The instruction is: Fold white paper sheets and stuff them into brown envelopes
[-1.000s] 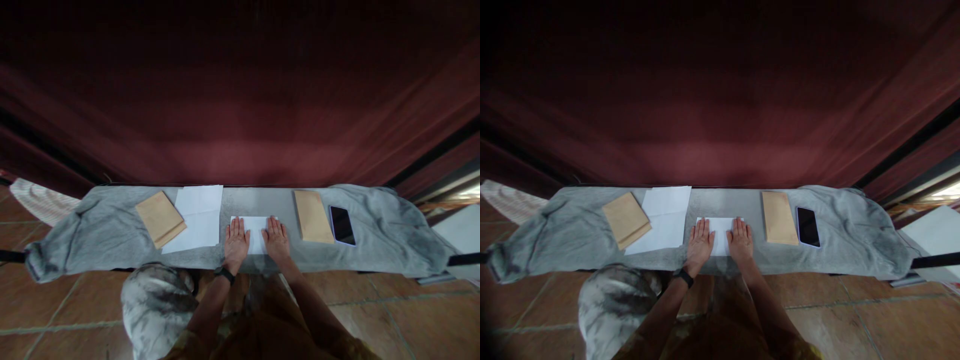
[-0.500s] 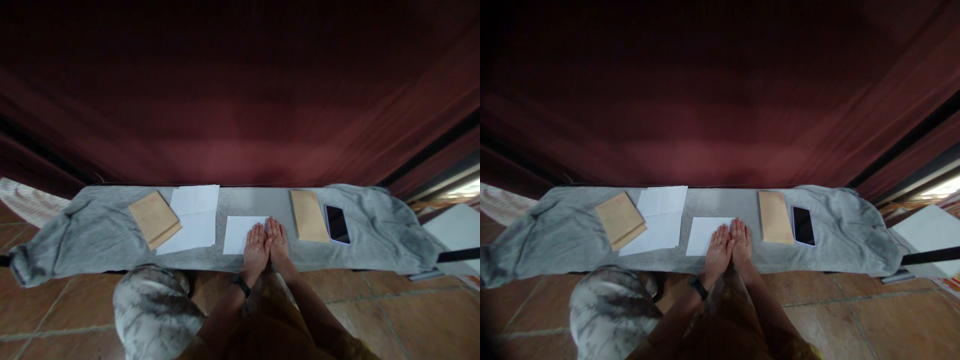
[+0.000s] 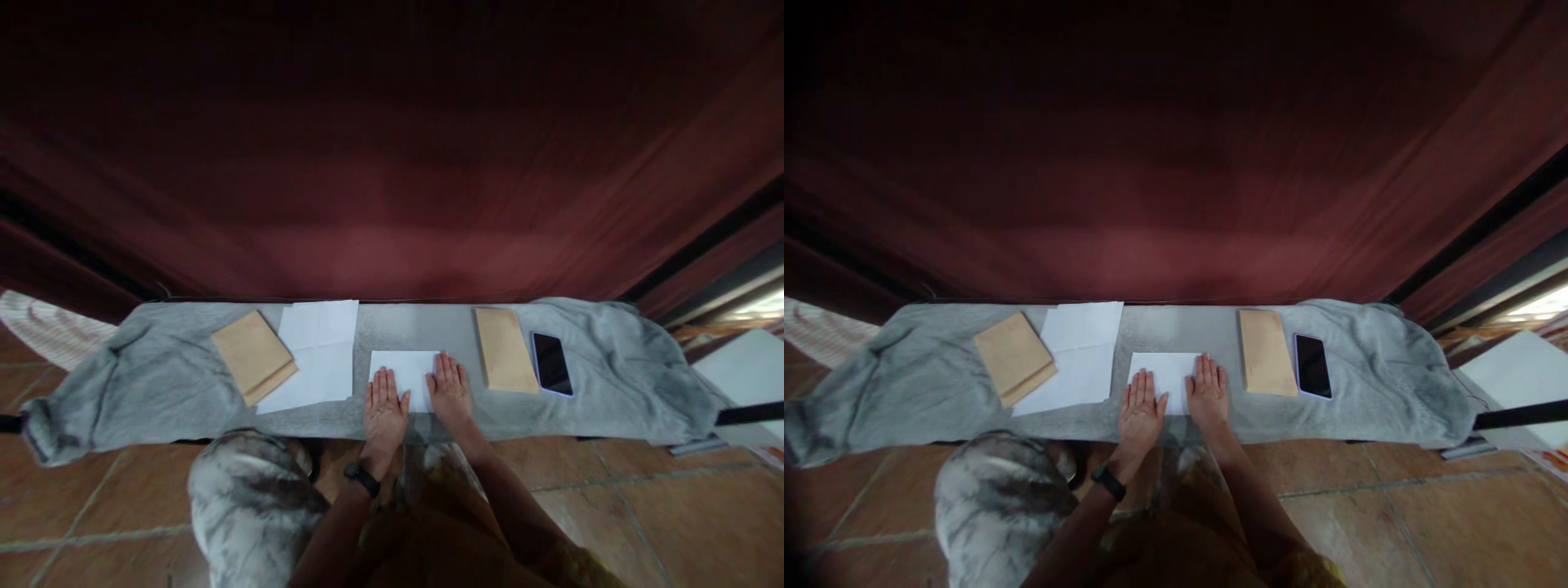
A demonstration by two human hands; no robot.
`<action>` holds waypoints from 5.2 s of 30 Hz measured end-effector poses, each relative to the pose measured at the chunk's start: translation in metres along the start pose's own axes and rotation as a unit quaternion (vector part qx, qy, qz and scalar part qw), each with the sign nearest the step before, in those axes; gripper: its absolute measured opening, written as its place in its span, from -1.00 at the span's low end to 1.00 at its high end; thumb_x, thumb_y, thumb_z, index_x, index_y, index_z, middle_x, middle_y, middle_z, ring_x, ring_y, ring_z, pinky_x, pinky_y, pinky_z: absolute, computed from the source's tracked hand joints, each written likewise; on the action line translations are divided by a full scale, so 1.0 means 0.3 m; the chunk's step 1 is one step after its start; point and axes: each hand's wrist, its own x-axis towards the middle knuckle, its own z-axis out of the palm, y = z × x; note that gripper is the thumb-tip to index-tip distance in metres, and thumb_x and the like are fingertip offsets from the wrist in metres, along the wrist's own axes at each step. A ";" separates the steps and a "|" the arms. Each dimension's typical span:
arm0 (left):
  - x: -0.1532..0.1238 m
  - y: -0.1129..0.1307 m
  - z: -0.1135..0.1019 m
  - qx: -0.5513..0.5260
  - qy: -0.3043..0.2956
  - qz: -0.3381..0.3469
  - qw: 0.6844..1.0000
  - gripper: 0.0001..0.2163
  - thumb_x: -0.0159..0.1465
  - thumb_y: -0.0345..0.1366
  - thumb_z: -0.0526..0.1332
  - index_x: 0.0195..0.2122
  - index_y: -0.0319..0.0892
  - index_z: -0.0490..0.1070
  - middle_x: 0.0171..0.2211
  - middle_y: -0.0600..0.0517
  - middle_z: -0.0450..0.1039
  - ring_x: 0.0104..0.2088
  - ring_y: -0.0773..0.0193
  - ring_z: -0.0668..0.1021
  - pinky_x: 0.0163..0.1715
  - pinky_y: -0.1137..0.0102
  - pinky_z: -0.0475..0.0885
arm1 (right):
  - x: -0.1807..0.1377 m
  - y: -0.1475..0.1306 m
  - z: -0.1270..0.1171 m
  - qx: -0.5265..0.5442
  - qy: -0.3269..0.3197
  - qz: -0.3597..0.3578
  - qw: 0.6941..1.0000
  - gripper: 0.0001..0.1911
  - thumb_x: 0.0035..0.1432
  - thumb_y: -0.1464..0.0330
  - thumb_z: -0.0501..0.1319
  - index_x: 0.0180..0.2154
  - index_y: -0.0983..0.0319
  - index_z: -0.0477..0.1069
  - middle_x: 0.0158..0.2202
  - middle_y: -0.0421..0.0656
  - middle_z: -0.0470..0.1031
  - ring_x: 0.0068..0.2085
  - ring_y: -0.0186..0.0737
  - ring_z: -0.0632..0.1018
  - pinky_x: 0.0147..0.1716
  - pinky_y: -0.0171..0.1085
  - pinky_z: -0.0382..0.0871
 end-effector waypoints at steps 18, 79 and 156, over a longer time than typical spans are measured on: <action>-0.017 -0.024 -0.005 0.014 -0.028 -0.014 0.999 -0.45 0.45 -0.24 -0.06 0.42 -0.35 -0.01 0.42 -0.24 0.01 0.43 0.06 0.09 0.39 0.06 0.08 | -0.160 -0.173 -0.033 0.057 0.005 -0.113 0.992 -0.46 0.46 0.27 -0.05 0.36 0.37 0.14 0.35 0.07 0.25 0.37 -0.10 0.25 0.34 -0.01 0.08; 0.178 -0.051 0.030 0.006 -0.042 0.011 0.999 -0.49 0.45 -0.23 -0.09 0.39 -0.25 0.12 0.41 -0.19 0.04 0.42 0.02 0.10 0.37 0.01 0.09 | 0.062 -0.088 0.050 0.029 0.000 -0.048 0.998 -0.45 0.45 0.23 -0.02 0.35 0.32 0.17 0.38 0.06 0.18 0.36 -0.02 0.26 0.34 0.05 0.03; -0.141 -0.062 -0.104 0.027 -0.068 0.113 0.991 -0.37 0.42 0.02 0.06 0.41 -0.19 0.05 0.43 -0.30 -0.02 0.43 -0.11 0.06 0.35 -0.12 0.04 | -0.244 -0.040 -0.107 0.023 -0.018 -0.125 0.992 -0.47 0.47 0.28 -0.08 0.37 0.29 0.14 0.40 0.08 0.15 0.37 0.06 0.22 0.31 0.13 0.05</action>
